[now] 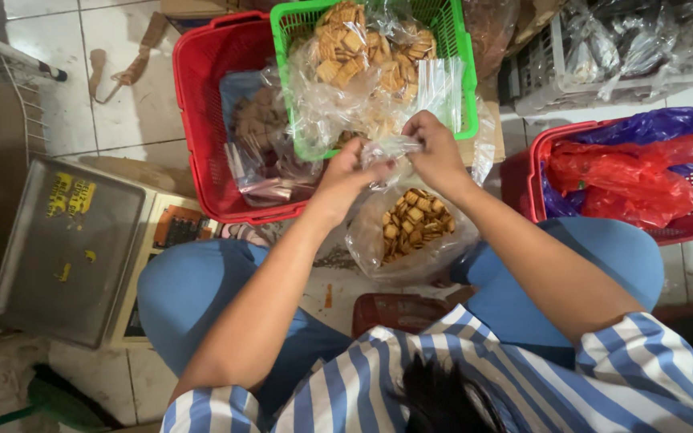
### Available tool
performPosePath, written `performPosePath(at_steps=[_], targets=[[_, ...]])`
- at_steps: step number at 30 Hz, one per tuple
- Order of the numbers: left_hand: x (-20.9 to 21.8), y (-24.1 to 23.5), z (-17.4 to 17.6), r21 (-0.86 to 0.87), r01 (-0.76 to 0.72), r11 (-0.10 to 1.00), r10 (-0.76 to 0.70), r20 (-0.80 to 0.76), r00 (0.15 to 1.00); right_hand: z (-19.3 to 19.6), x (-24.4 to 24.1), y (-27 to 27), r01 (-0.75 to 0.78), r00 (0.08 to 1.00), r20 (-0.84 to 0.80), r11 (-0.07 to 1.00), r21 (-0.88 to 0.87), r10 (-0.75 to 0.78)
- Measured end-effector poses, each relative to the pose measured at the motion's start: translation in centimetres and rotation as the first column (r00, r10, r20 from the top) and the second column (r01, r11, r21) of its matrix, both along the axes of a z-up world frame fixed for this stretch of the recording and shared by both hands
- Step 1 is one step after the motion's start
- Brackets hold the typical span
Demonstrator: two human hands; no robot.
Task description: The person sorts small, square-shaped snack pieces from a large plastic bag into smaller plastic bags by hand.
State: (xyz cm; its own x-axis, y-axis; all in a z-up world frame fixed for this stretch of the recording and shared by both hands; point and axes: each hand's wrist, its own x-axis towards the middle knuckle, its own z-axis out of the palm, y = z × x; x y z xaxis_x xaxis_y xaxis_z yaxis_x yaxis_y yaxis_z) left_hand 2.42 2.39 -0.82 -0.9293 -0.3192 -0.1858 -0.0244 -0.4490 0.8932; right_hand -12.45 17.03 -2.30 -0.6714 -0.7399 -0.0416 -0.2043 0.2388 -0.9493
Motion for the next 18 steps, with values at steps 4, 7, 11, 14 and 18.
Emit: performPosePath(at_steps=[4,7,11,14,18], targets=[[0.0,0.5,-1.6,-0.512,-0.064,0.856,0.121,0.079,0.989,-0.2,0.0,0.0,0.077,0.867,0.499,0.989,-0.127,-0.003],[-0.1,0.6,-2.8,-0.397,-0.184,0.899,0.229,0.07,0.971,1.4,0.3,0.3,-0.011,0.65,0.735,0.969,-0.248,0.195],[0.5,0.4,-2.2,0.012,-0.211,0.977,0.208,0.111,0.972,3.2,0.2,0.5,-0.141,0.881,0.441,0.985,-0.101,0.171],[1.1,1.2,-1.0,-0.007,-0.121,0.993,0.121,0.098,0.988,3.2,0.6,0.5,-0.101,0.989,-0.095,0.989,0.108,0.111],[1.4,2.0,0.3,0.052,0.029,0.998,-0.027,-0.038,0.999,2.9,0.6,0.2,-0.029,0.983,-0.167,0.97,0.24,0.071]])
